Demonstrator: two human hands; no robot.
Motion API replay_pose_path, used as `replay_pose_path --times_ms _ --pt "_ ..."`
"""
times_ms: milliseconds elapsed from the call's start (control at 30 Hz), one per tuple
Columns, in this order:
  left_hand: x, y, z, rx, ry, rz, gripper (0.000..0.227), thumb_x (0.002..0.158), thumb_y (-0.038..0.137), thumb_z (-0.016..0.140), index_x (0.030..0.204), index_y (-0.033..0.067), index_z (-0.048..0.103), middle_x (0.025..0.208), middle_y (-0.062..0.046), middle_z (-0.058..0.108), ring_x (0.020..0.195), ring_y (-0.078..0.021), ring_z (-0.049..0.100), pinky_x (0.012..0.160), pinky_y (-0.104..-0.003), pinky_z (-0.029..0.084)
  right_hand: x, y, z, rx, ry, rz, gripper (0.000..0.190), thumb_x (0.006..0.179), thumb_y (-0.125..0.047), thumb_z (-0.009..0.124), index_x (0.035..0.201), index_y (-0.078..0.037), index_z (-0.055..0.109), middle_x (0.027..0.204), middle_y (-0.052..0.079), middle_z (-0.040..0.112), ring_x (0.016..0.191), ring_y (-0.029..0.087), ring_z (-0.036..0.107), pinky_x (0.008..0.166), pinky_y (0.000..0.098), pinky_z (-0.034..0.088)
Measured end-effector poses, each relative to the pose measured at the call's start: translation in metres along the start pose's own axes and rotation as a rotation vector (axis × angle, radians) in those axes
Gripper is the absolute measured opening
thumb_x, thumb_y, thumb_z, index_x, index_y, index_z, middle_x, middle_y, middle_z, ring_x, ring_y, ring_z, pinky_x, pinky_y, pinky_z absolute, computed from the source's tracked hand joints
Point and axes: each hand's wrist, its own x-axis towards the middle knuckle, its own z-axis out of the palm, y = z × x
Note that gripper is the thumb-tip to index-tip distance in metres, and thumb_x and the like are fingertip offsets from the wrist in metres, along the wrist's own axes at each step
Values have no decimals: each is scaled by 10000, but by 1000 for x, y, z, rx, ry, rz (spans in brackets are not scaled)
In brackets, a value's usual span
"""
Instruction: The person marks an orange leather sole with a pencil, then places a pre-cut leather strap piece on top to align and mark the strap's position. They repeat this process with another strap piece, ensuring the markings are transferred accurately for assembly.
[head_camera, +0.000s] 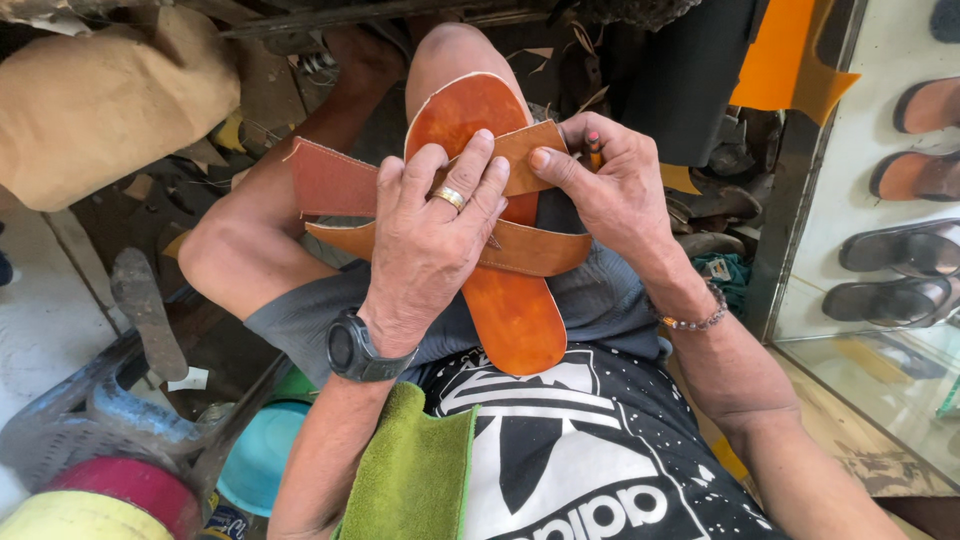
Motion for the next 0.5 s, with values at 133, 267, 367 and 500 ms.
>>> replay_pose_path --times_ms 133,267,367,500 --pt "3 2 -6 -12 -41 -8 252 1061 244 680 1284 132 717 1340 -88 654 1131 -290 511 928 -462 428 -1 -11 -1 -27 -2 -4 186 962 -157 852 957 -16 731 737 117 634 784 135 647 584 260 520" --pt "7 4 -11 15 -50 6 188 1060 189 730 1229 108 727 1385 -76 651 1049 -303 554 814 -493 445 -7 -32 -13 -262 93 54 190 979 -133 742 1141 -76 660 970 2 606 857 87 520 759 242 435" --pt "6 5 -12 33 -59 5 170 1063 126 676 1226 102 716 1387 -89 646 1054 -306 558 807 -497 442 -17 -49 -20 -118 147 102 158 1044 -114 570 1127 -9 654 1046 77 638 830 111 567 721 246 487" --pt "8 6 -14 35 -94 14 223 1056 65 590 1251 101 692 1407 -101 620 1089 -316 550 807 -513 443 -32 -49 -19 -147 95 -99 336 1087 -97 409 1039 91 683 1029 143 542 732 172 559 709 282 503"
